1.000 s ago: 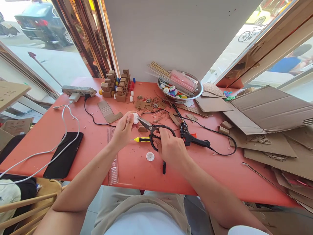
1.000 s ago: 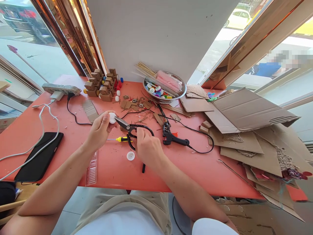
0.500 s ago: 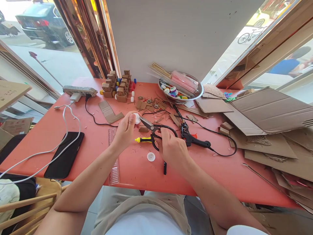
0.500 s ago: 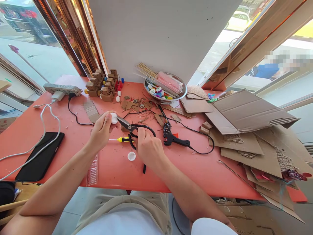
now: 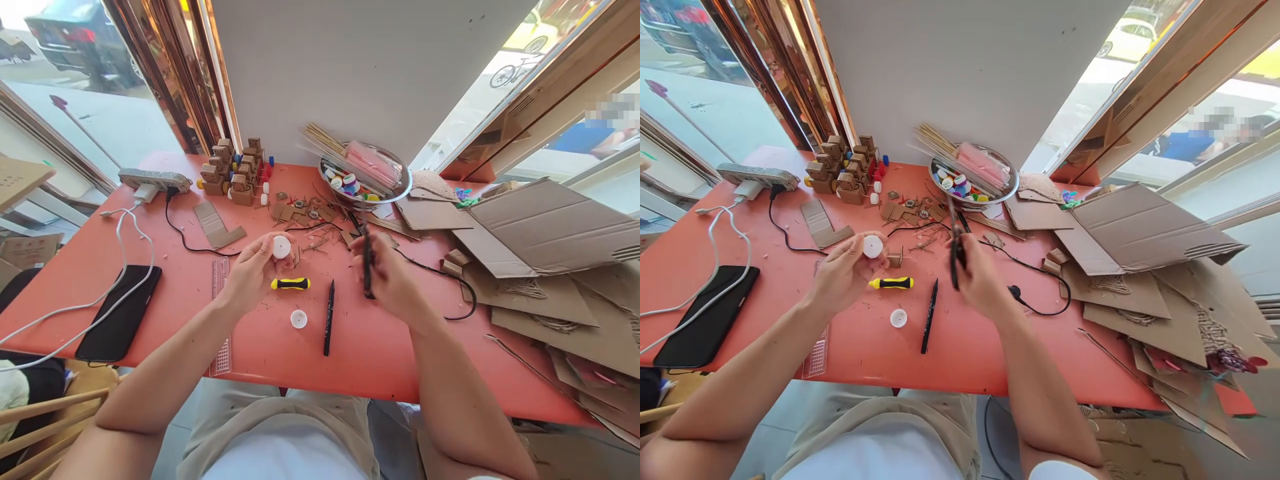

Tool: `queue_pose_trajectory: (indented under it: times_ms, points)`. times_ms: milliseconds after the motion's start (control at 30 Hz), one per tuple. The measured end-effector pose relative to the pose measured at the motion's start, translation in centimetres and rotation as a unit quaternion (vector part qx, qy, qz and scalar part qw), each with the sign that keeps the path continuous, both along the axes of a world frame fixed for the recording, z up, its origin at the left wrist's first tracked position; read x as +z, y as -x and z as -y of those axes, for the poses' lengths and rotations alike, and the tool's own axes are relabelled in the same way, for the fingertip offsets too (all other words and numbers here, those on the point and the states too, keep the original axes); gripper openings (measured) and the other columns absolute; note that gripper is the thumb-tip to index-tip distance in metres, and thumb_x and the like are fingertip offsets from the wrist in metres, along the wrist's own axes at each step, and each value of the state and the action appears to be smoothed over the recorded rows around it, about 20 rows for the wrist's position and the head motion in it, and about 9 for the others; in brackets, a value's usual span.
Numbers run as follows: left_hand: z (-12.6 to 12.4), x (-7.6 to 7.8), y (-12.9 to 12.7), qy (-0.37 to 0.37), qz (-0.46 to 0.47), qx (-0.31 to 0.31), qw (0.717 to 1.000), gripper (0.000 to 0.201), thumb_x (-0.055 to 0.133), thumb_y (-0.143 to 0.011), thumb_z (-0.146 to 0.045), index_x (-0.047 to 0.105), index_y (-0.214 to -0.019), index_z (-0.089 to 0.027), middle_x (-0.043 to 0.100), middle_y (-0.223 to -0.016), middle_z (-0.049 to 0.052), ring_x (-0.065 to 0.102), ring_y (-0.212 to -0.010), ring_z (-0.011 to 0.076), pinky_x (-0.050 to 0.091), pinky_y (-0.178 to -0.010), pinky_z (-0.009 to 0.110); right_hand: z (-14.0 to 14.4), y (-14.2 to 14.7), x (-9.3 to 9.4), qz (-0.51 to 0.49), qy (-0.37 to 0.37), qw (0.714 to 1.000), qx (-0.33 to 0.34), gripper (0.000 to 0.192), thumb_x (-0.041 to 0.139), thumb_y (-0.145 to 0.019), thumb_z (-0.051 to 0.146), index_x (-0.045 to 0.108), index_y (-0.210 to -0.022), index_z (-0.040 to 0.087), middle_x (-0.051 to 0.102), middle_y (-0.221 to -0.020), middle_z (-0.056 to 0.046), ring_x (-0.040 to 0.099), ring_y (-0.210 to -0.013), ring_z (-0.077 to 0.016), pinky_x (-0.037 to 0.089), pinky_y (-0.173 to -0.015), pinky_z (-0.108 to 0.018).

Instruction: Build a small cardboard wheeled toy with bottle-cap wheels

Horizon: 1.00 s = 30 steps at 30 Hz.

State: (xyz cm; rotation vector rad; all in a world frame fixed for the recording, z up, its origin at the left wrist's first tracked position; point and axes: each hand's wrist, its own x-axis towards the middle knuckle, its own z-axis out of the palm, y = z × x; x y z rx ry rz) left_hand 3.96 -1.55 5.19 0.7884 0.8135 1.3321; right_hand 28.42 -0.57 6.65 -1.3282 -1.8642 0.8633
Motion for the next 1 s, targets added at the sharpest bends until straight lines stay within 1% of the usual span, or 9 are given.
queue_pose_trajectory:
  times_ms: [33,67,133,267,367,500,600,767,1000]
  points:
    - [-0.1,0.2,0.2,0.001,0.017,-0.002,1.0,0.033,0.09,-0.082,-0.045,0.078,-0.089,-0.015,0.064,-0.073,0.002,0.057,-0.067,0.0138,0.052,-0.064,0.028,0.4,0.9,0.0,0.025,0.024,0.998,0.052,0.02,0.054,-0.099,0.046,0.05,-0.099,0.026,0.059,-0.072,0.003,0.056,-0.058,-0.0172,0.046,-0.056,-0.029]
    - [-0.2,0.3,0.3,0.001,0.032,-0.009,0.999,0.034,0.093,-0.079,-0.045,0.08,-0.091,-0.015,0.066,-0.074,0.002,0.058,-0.067,0.0136,0.053,-0.065,0.028,0.9,1.6,0.1,0.052,0.025,0.995,0.086,0.016,0.052,-0.1,0.041,0.049,-0.1,0.026,0.06,-0.074,0.002,0.057,-0.06,-0.0175,0.046,-0.057,-0.029]
    - [-0.1,0.5,0.4,-0.002,0.053,-0.022,0.998,0.041,0.099,-0.071,-0.046,0.082,-0.094,-0.017,0.069,-0.077,0.002,0.06,-0.068,0.0125,0.055,-0.067,0.027,1.6,2.7,0.3,0.104,-0.005,0.987,0.121,0.01,0.051,-0.1,0.035,0.048,-0.102,0.025,0.063,-0.083,-0.002,0.059,-0.066,-0.0188,0.047,-0.062,-0.03]
    - [-0.1,0.4,0.6,-0.013,0.05,-0.014,0.999,0.047,0.101,-0.066,-0.049,0.082,-0.097,-0.02,0.074,-0.083,0.002,0.062,-0.069,0.0113,0.058,-0.068,0.026,2.1,3.4,0.1,0.217,-0.086,0.967,0.106,0.006,0.052,-0.098,0.026,0.051,-0.103,0.023,0.065,-0.088,-0.006,0.059,-0.07,-0.0212,0.041,-0.06,-0.029]
    - [-0.2,0.3,0.7,-0.029,0.022,-0.007,0.999,0.047,0.101,-0.066,-0.054,0.08,-0.092,-0.021,0.074,-0.083,0.002,0.065,-0.07,0.013,0.061,-0.07,0.028,2.0,3.5,-0.5,0.282,-0.114,0.948,0.093,0.013,0.05,-0.1,0.028,0.056,-0.108,0.02,0.065,-0.085,-0.007,0.061,-0.07,-0.0226,0.037,-0.057,-0.028]
    - [-0.4,0.2,0.9,-0.052,-0.009,-0.003,0.999,0.048,0.099,-0.065,-0.058,0.075,-0.085,-0.021,0.073,-0.08,0.001,0.068,-0.071,0.0143,0.064,-0.073,0.031,1.9,3.7,-0.8,0.33,-0.159,0.927,0.084,0.022,0.048,-0.104,0.033,0.061,-0.112,0.017,0.066,-0.083,-0.007,0.062,-0.069,-0.0231,0.033,-0.054,-0.028]
    - [-0.5,0.1,0.9,-0.054,-0.015,0.002,0.998,0.05,0.101,-0.063,-0.057,0.073,-0.082,-0.021,0.072,-0.078,-0.001,0.068,-0.068,0.012,0.064,-0.072,0.028,2.0,3.7,-0.9,0.343,-0.174,0.919,0.086,0.025,0.048,-0.106,0.034,0.063,-0.114,0.016,0.067,-0.082,-0.007,0.063,-0.068,-0.0225,0.032,-0.054,-0.028]
    - [-0.5,0.1,0.8,-0.048,0.003,-0.006,0.999,0.05,0.102,-0.061,-0.054,0.069,-0.075,-0.02,0.071,-0.076,-0.003,0.064,-0.063,0.0099,0.064,-0.068,0.027,2.2,3.8,-1.2,0.333,-0.148,0.926,0.098,0.028,0.044,-0.106,0.029,0.064,-0.12,0.015,0.072,-0.086,-0.009,0.067,-0.072,-0.0237,0.036,-0.056,-0.027]
    - [-0.6,0.0,0.9,-0.047,0.022,0.003,0.999,0.047,0.104,-0.059,-0.05,0.07,-0.074,-0.021,0.07,-0.073,-0.004,0.061,-0.06,0.0079,0.064,-0.068,0.026,1.9,3.8,-1.8,0.235,-0.151,0.954,0.106,0.018,0.047,-0.105,0.028,0.062,-0.106,0.018,0.073,-0.085,-0.009,0.07,-0.071,-0.0214,0.037,-0.055,-0.026]
